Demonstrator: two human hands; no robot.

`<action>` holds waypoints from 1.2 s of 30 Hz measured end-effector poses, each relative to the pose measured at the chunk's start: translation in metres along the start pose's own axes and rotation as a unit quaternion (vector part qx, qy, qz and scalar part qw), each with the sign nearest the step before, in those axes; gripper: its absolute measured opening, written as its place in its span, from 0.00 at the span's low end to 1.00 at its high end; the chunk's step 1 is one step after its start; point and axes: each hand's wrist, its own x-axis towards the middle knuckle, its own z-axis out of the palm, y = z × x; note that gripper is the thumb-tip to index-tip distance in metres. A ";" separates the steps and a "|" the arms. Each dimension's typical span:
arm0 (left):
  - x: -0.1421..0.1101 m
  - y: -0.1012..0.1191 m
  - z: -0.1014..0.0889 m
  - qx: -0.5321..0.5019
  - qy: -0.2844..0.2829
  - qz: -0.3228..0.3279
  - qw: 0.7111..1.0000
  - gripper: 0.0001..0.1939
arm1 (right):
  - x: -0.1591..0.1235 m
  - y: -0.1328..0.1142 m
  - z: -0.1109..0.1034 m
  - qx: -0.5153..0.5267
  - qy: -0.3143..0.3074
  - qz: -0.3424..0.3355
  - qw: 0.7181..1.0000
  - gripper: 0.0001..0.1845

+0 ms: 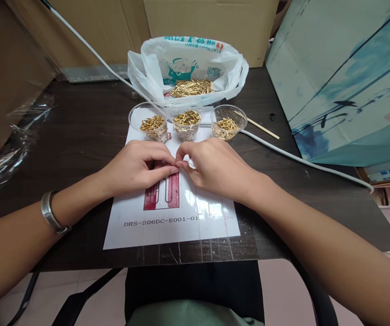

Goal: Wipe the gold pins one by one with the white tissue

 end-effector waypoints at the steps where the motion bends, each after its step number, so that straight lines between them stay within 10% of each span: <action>1: 0.000 0.000 0.000 -0.001 -0.001 -0.003 1.000 0.05 | 0.000 0.000 0.000 0.003 0.001 0.001 1.000 0.11; 29: 0.000 0.000 0.000 -0.010 0.031 0.026 0.999 0.06 | 0.000 0.005 0.011 0.111 0.025 0.028 0.993 0.04; 36: 0.000 0.000 0.001 -0.010 0.032 0.033 0.999 0.06 | 0.001 0.006 0.015 0.090 -0.013 0.004 0.996 0.15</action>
